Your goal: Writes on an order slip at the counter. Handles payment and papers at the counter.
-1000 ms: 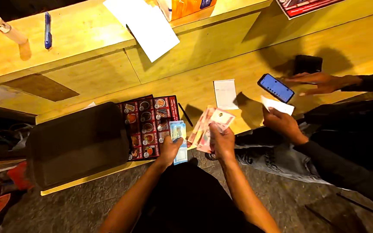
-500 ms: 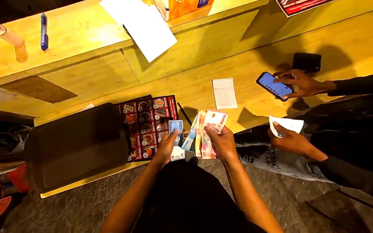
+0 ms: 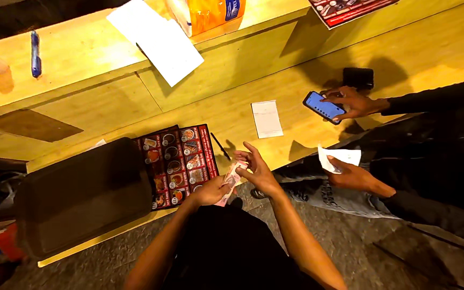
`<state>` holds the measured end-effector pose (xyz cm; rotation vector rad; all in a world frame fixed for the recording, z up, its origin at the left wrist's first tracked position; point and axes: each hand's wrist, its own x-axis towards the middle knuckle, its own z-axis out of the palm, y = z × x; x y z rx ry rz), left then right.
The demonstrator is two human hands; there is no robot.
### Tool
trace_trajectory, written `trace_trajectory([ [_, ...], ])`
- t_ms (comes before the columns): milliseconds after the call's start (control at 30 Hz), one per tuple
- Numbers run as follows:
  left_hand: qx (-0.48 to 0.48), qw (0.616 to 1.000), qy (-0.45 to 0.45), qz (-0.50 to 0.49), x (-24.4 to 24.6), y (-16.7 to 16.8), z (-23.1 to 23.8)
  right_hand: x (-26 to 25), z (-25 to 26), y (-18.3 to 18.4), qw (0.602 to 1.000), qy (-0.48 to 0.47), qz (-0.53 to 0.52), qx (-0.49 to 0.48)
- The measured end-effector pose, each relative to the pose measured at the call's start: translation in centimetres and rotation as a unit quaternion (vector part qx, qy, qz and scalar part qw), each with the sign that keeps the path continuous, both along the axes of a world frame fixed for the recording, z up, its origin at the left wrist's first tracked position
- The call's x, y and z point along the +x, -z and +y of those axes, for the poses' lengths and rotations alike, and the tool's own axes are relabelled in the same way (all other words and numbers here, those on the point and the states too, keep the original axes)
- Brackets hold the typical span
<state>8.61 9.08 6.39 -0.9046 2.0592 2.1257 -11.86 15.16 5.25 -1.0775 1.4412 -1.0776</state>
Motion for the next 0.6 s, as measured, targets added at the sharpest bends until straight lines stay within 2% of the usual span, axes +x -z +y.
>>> trace_trajectory([
  [67,-0.077,0.99,0.111,-0.047,-0.3,0.0,-1.2,-1.1,-0.1,0.3,0.997,-0.079,-0.005,-0.015],
  [167,-0.152,0.968,0.142,-0.14,-0.7,-0.7,-2.6,-1.4,-0.1,1.6,0.994,-0.105,0.014,-0.037],
  [267,-0.204,0.963,0.046,-0.172,1.0,0.0,-3.5,-1.0,0.4,4.1,0.998,-0.021,-0.001,-0.066],
  [400,-0.198,0.962,-0.172,-0.081,3.6,4.3,-2.5,0.8,1.1,7.7,0.997,0.05,-0.025,-0.045],
  [467,-0.175,0.959,-0.221,-0.039,3.8,6.3,-1.8,1.8,1.2,8.5,0.996,0.07,-0.029,-0.037],
  [600,-0.157,0.95,-0.271,0.002,2.9,7.5,-0.7,2.4,1.2,8.5,0.997,0.059,0.005,-0.04],
])
